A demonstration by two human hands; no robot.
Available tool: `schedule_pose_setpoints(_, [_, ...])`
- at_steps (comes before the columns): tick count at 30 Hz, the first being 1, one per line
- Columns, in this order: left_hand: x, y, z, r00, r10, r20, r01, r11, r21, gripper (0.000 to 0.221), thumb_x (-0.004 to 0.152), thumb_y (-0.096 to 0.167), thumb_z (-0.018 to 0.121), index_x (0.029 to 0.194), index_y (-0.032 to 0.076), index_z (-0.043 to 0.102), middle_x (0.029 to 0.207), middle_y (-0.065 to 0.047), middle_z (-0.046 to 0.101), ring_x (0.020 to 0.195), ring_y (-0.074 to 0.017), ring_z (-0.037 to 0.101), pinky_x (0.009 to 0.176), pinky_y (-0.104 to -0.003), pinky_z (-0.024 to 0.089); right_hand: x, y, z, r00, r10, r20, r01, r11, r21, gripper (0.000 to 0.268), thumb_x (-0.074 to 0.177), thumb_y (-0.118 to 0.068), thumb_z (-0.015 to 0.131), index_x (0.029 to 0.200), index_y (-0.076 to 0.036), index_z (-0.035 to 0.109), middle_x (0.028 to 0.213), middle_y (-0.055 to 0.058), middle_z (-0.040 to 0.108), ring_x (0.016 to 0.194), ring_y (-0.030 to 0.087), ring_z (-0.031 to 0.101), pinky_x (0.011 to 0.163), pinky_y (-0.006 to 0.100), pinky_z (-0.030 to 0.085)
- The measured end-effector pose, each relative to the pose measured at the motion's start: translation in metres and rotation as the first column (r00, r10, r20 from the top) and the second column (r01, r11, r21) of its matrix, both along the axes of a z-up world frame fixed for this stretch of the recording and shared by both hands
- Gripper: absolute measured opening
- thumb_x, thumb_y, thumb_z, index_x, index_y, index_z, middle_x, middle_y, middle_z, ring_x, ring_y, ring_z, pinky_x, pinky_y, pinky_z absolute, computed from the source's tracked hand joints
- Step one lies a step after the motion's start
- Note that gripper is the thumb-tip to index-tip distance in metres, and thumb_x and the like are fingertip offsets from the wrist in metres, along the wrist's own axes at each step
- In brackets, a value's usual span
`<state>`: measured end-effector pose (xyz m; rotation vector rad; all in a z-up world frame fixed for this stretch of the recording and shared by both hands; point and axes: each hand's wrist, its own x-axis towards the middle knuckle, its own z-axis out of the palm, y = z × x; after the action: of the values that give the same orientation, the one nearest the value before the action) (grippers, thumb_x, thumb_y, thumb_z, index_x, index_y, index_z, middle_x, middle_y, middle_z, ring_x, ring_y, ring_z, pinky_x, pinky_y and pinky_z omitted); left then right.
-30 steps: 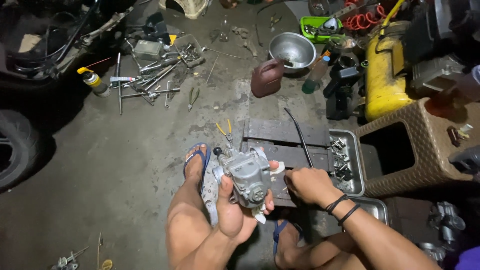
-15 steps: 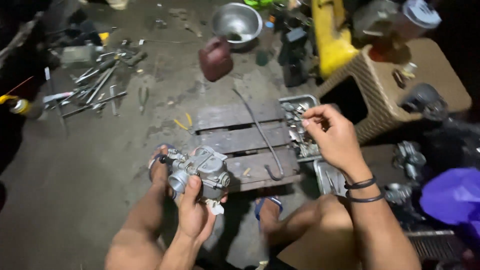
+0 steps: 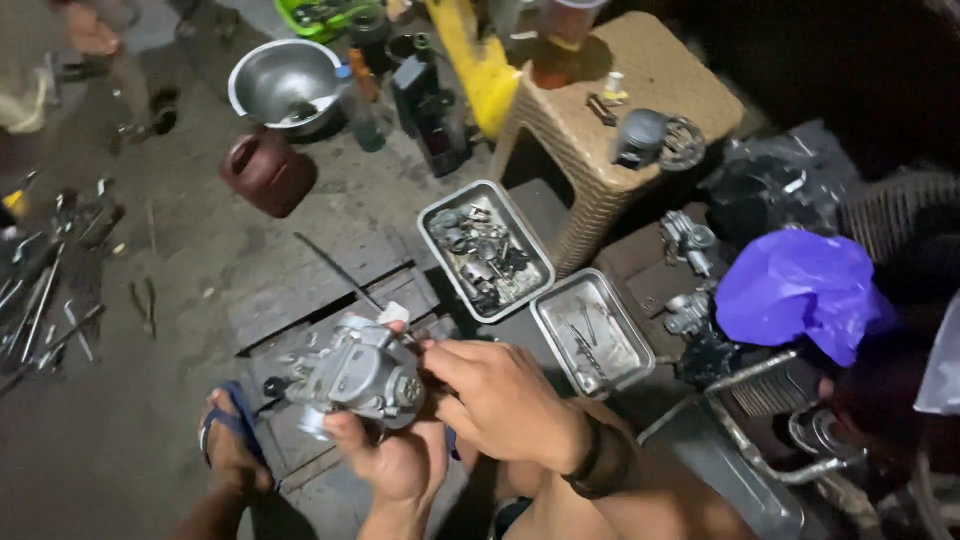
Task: Assembling and adjusting the slide and needle components of a motorcycle carburetor.
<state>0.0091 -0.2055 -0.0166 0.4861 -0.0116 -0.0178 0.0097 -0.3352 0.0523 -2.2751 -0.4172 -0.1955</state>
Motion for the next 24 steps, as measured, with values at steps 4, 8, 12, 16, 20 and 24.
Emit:
schedule_pose_setpoints(4, [0.021,-0.006,0.003,0.999,0.025,0.03,-0.025,1.0,0.014,0.067,0.095,0.056,0.07,0.139,0.007,0.057,0.129,-0.012,0.066,0.116,-0.0267,0.062,0.109,-0.049,0.044,0.007,-0.008,0.006,0.994,-0.009,0.106,0.007,1.0,0.019,0.004,0.085,-0.01,0.061,0.084,-0.007,0.058,0.082,0.007,0.06,0.069,0.03,0.059,0.06,0.041,0.045])
schedule_pose_setpoints(8, [0.032,-0.007,-0.02,1.0,0.012,-0.002,-0.012,0.981,0.191,0.077,0.095,0.064,0.06,0.15,0.01,0.05,0.131,-0.01,0.065,0.112,-0.0233,0.064,0.1,-0.04,0.049,0.012,-0.018,0.004,0.992,0.001,0.123,-0.006,0.999,0.04,0.005,0.085,-0.008,0.063,0.082,-0.006,0.061,0.08,0.007,0.055,0.067,0.028,0.055,0.06,0.04,0.043])
schedule_pose_setpoints(12, [0.039,-0.026,-0.024,0.996,-0.083,0.03,0.075,0.973,0.216,0.083,0.095,0.064,0.061,0.158,0.013,0.041,0.139,-0.007,0.059,0.119,-0.0213,0.059,0.102,-0.04,0.047,0.017,-0.03,0.009,0.989,-0.147,-0.01,0.145,0.963,0.226,0.013,0.077,-0.009,0.076,0.082,-0.004,0.066,0.074,0.005,0.06,0.054,0.018,0.049,0.051,0.031,0.041])
schedule_pose_setpoints(16, [0.058,-0.054,-0.017,0.993,0.027,0.112,-0.061,0.95,0.308,0.054,0.109,0.048,0.048,0.144,0.007,0.054,0.131,-0.004,0.066,0.11,-0.0159,0.064,0.098,-0.033,0.05,0.016,-0.078,-0.003,0.973,-0.227,-0.037,0.225,0.903,0.365,0.008,0.079,0.0,0.074,0.087,-0.001,0.073,0.078,0.004,0.066,0.063,0.012,0.057,0.056,0.024,0.046])
schedule_pose_setpoints(20, [0.08,-0.062,0.006,0.964,-0.255,0.075,0.254,0.967,0.017,0.067,0.095,0.055,0.072,0.142,0.009,0.057,0.119,-0.009,0.07,0.101,-0.0202,0.068,0.085,-0.035,0.056,0.0,-0.133,-0.019,0.797,-0.577,-0.181,0.544,0.553,0.631,0.019,0.098,-0.006,0.058,0.116,0.0,0.063,0.097,0.007,0.065,0.083,0.012,0.064,0.078,0.024,0.059])
schedule_pose_setpoints(24, [0.081,-0.04,-0.011,0.914,-0.38,0.14,0.394,0.916,-0.083,0.076,0.098,0.054,0.071,0.156,0.011,0.047,0.137,-0.02,0.065,0.088,-0.0216,0.069,0.065,-0.032,0.054,-0.015,-0.149,-0.027,0.697,-0.701,-0.152,0.382,0.183,0.906,0.013,0.106,-0.018,0.06,0.111,-0.006,0.059,0.081,0.002,0.058,0.059,0.007,0.048,0.053,0.021,0.043])
